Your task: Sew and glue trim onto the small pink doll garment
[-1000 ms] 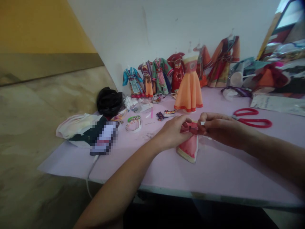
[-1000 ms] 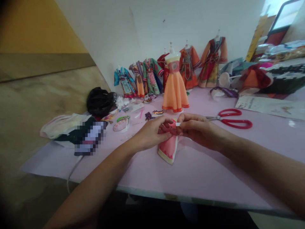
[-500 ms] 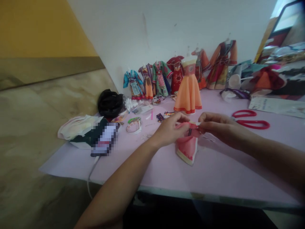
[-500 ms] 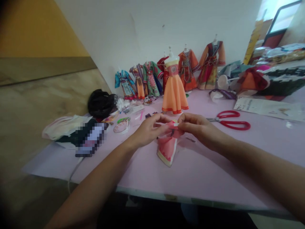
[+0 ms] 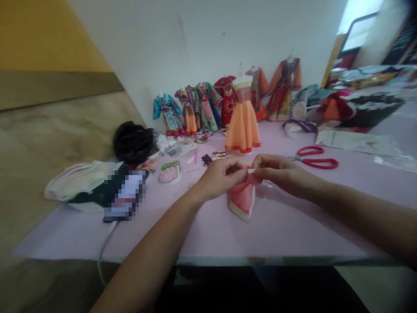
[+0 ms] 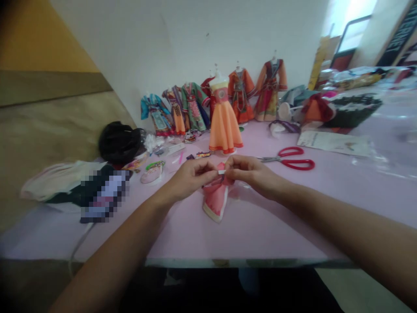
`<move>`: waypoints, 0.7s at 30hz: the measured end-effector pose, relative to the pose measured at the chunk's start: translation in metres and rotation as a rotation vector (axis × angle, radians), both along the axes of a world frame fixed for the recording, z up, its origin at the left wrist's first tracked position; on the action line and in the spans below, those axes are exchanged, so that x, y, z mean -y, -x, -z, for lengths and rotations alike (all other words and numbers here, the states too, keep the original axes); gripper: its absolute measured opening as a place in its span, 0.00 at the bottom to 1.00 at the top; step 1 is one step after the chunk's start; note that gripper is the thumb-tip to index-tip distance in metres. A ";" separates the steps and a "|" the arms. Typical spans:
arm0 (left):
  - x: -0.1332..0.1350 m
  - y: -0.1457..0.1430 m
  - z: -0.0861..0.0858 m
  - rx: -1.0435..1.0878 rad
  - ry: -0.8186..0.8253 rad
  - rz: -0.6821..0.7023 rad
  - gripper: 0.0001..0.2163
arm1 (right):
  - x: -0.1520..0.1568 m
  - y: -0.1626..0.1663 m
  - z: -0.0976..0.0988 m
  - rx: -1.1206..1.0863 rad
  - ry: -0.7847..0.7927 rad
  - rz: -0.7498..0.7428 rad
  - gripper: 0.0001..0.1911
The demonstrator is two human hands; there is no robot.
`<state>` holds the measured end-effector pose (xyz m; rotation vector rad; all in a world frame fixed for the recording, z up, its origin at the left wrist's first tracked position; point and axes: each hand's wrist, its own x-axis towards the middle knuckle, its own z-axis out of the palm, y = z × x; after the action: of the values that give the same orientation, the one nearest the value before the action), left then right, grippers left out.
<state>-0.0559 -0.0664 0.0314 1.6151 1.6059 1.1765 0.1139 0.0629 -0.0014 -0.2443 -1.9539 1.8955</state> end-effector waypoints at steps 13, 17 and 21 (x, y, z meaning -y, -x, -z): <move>-0.002 0.002 -0.003 0.062 0.007 0.034 0.07 | -0.003 0.001 0.000 -0.075 0.030 -0.065 0.07; -0.001 0.001 -0.007 0.047 0.006 0.025 0.08 | -0.006 0.001 0.003 -0.076 0.001 -0.064 0.06; 0.000 0.000 -0.008 -0.007 -0.015 0.007 0.07 | -0.007 0.001 0.004 -0.077 -0.040 -0.079 0.07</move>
<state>-0.0555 -0.0666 0.0389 1.6346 1.5982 1.1831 0.1127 0.0697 -0.0051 -0.0829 -1.9747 1.8840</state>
